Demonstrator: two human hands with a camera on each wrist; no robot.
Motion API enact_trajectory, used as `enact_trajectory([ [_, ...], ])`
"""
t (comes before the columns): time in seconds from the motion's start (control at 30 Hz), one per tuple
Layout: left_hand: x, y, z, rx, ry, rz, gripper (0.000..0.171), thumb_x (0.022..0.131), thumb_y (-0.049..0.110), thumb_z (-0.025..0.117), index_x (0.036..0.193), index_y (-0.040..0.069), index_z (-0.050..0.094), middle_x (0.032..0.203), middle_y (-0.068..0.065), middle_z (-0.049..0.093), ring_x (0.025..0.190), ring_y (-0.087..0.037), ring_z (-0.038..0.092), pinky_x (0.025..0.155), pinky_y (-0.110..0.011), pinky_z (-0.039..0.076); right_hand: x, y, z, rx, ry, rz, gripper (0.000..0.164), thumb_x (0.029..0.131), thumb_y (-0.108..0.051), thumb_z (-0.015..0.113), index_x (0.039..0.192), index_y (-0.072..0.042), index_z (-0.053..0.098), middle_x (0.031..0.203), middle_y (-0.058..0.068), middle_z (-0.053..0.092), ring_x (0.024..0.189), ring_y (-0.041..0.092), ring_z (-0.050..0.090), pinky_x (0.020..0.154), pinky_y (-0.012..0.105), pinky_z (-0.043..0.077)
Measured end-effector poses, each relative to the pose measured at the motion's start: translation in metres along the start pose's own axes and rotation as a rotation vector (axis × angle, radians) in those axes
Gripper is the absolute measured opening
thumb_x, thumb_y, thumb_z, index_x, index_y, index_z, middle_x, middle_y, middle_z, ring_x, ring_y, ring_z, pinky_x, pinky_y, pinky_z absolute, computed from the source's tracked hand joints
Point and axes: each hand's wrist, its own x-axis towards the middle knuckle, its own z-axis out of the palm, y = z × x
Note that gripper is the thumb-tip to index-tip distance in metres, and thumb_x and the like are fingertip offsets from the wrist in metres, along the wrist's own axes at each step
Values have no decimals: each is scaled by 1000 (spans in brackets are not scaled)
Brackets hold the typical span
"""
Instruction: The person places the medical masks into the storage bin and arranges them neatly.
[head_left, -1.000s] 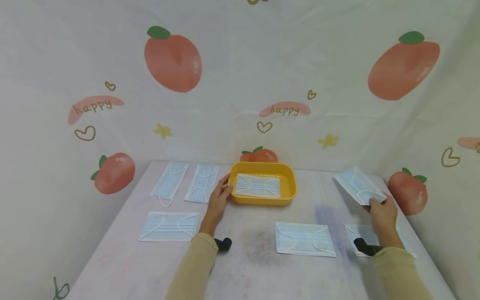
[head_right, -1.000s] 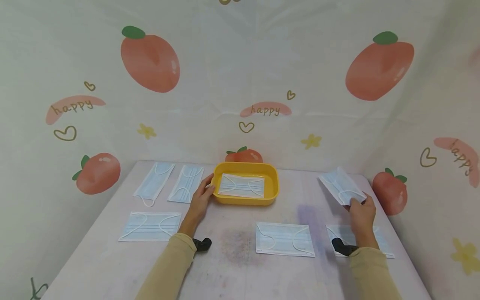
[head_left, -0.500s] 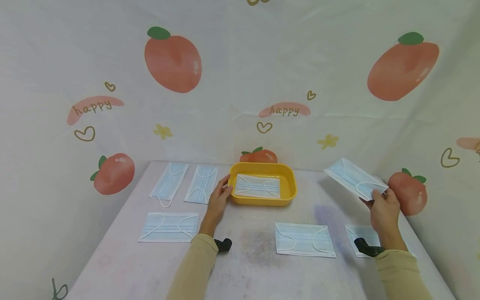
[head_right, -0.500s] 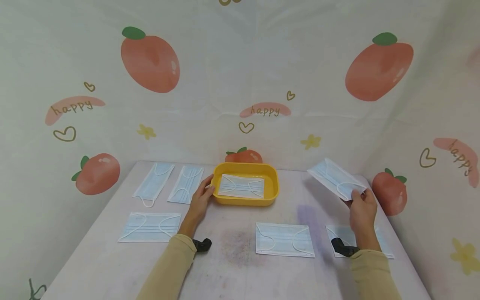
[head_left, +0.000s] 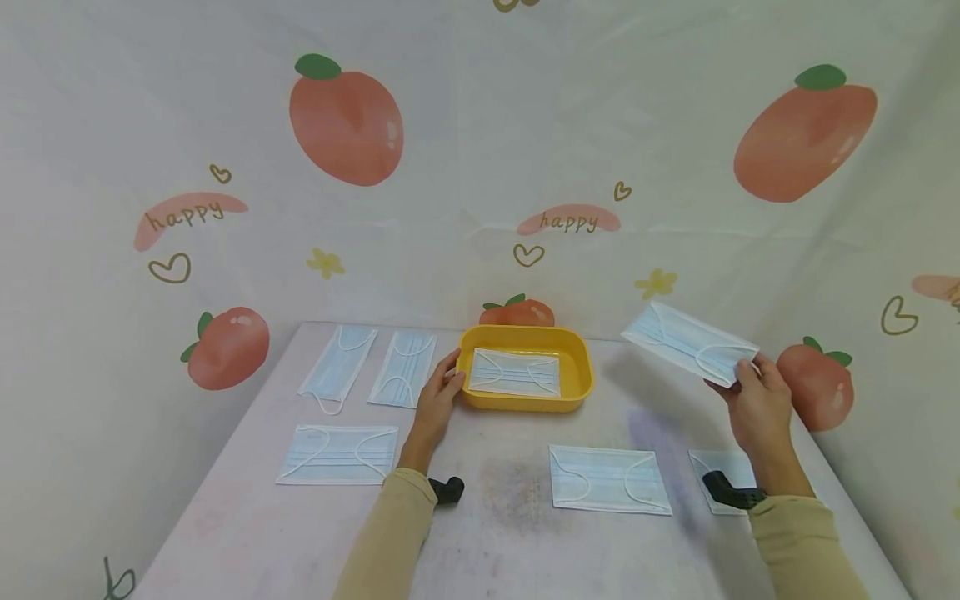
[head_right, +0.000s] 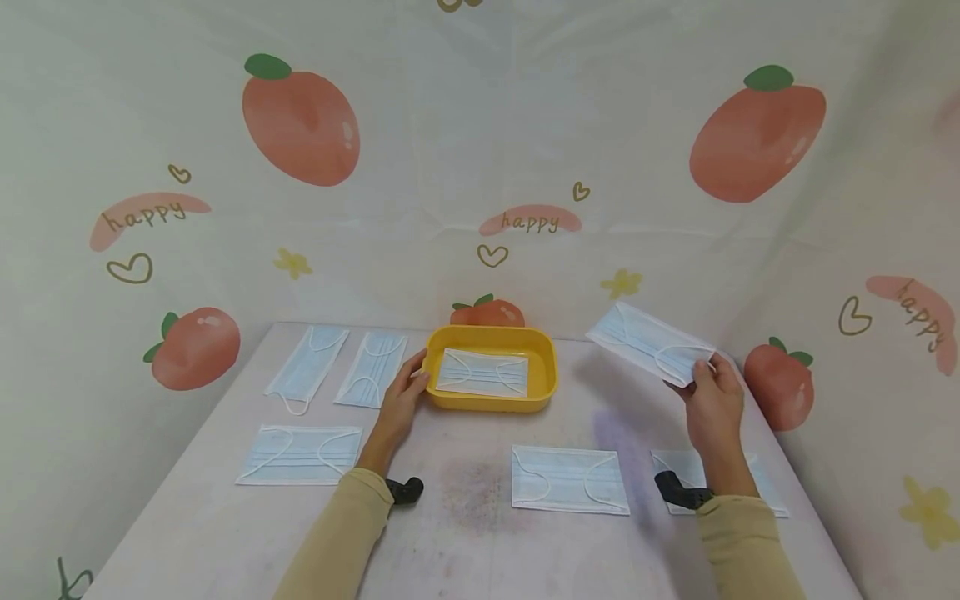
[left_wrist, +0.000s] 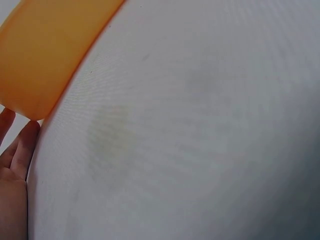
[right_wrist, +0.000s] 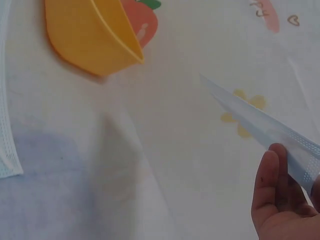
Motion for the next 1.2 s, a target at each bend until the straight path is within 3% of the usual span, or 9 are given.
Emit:
enact_trajectory([
  [0.23, 0, 0, 0, -14, -2, -8, 46, 105, 43, 52, 150, 43, 45, 157, 4, 48, 132, -25, 54, 117, -51, 43, -3, -8, 18, -87, -55, -46, 63, 108, -35, 43, 163, -16, 21, 162, 6, 31, 149, 26, 37, 83, 14, 57],
  [0.4, 0, 1, 0, -19, -6, -5, 45, 105, 42, 52, 149, 43, 45, 157, 3, 48, 133, -26, 53, 117, -51, 43, -6, -9, 28, -84, -84, -79, 61, 107, -33, 45, 161, -12, 27, 148, 2, 45, 128, 12, 56, 83, 14, 57],
  [0.5, 0, 1, 0, -15, -6, -1, 45, 105, 42, 52, 149, 43, 45, 157, 3, 48, 134, -26, 53, 117, -51, 43, -7, -9, 34, -70, -113, -81, 61, 107, -32, 46, 161, -9, 27, 145, 1, 46, 123, 9, 57, 83, 14, 57],
  [0.7, 0, 0, 0, -10, -3, -2, 46, 105, 43, 52, 151, 42, 45, 158, 3, 47, 133, -26, 54, 117, -51, 43, -10, -8, 48, -189, -158, -51, 62, 108, -38, 42, 163, -14, 24, 166, 15, 26, 149, 31, 38, 87, 12, 54],
  [0.8, 0, 0, 1, -15, -4, -3, 46, 105, 43, 52, 151, 41, 45, 158, 3, 47, 134, -26, 53, 117, -51, 44, -10, -6, 55, -248, -166, -43, 61, 109, -38, 40, 163, -14, 24, 168, 18, 22, 152, 38, 31, 88, 11, 53],
  [0.93, 0, 1, 1, -16, -9, -6, 46, 105, 42, 52, 150, 42, 44, 157, 3, 47, 133, -26, 54, 117, -50, 44, -9, -3, 63, -300, -180, -37, 61, 110, -38, 38, 163, -12, 24, 167, 21, 23, 151, 39, 33, 90, 12, 53],
  [1.1, -1, 3, 0, -7, -4, -8, 45, 105, 41, 51, 150, 43, 45, 157, 4, 47, 132, -26, 54, 117, -49, 44, -5, 1, 75, -364, -204, -35, 58, 111, -38, 34, 162, -11, 26, 165, 22, 27, 149, 40, 37, 102, 25, 48],
  [1.2, -2, 3, 0, -8, -4, -6, 45, 105, 41, 51, 150, 42, 45, 157, 3, 47, 133, -26, 54, 117, -50, 44, -3, 5, 82, -389, -214, -27, 57, 111, -37, 34, 161, -11, 27, 164, 22, 30, 146, 36, 42, 103, 26, 48],
])
